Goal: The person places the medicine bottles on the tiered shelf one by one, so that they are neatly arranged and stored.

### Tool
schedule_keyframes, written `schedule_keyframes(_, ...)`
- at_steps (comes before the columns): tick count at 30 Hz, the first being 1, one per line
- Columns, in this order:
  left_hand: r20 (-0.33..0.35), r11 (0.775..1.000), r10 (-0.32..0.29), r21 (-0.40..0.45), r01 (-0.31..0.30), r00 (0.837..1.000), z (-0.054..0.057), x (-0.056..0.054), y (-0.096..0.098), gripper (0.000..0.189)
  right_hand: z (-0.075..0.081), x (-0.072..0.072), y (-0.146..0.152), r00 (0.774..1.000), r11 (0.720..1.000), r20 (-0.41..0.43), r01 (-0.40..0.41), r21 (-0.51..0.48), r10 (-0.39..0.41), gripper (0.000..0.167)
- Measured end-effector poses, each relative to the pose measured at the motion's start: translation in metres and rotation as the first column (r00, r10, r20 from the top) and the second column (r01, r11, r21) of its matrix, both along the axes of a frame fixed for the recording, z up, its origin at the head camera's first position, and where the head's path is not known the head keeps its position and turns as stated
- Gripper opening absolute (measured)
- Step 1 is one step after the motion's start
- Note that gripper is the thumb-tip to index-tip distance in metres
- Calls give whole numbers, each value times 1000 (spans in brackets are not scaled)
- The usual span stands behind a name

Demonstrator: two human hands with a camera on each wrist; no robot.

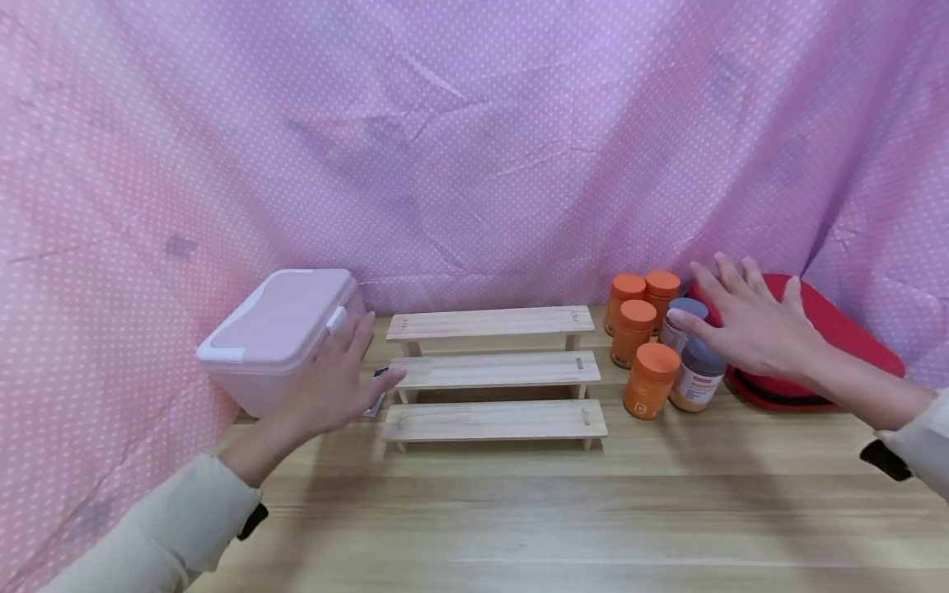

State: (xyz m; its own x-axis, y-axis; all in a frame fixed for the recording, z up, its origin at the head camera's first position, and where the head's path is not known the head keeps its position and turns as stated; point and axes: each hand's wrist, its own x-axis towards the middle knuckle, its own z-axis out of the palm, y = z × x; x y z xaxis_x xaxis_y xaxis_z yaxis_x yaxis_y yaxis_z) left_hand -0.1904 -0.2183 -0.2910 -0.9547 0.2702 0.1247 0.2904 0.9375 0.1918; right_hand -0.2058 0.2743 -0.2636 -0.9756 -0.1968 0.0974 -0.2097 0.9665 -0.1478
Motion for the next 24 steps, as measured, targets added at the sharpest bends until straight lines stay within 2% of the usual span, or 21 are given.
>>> schedule_keyframes(3, -59, 994, -13, 111, 20, 998, -14, 10, 1, 95, -1, 3, 4, 996, 1000, -90, 18, 14, -17, 88)
schedule_keyframes(6, -80, 974, -2, 224, 19, 997, -29, 21, 2, 87, -4, 3, 12, 981, 999, -189, 47, 0, -46, 86)
schedule_keyframes(8, -54, 954, 20, 299, -3, 998, -39, 27, 2, 77, -7, 3, 18, 970, 998, -232, 63, -28, -68, 83)
schedule_keyframes(11, 38, 915, 63, 398, -73, 997, -52, 35, 1, 59, -14, 1, 28, 965, 995, -252, 54, -80, -73, 75)
schedule_keyframes(15, 188, 839, 100, 511, -184, 977, -64, 41, -2, 59, -22, 0, 39, 986, 978, -161, 12, -206, -46, 73)
schedule_keyframes(19, 262, 794, 118, 554, -249, 958, -73, 43, -3, 66, -30, -2, 45, 999, 943, -33, 12, -333, -25, 84)
schedule_keyframes(24, 315, 745, 130, 594, -303, 940, -84, 42, -2, 74, -42, -1, 46, 999, 926, -22, 16, -378, -26, 90)
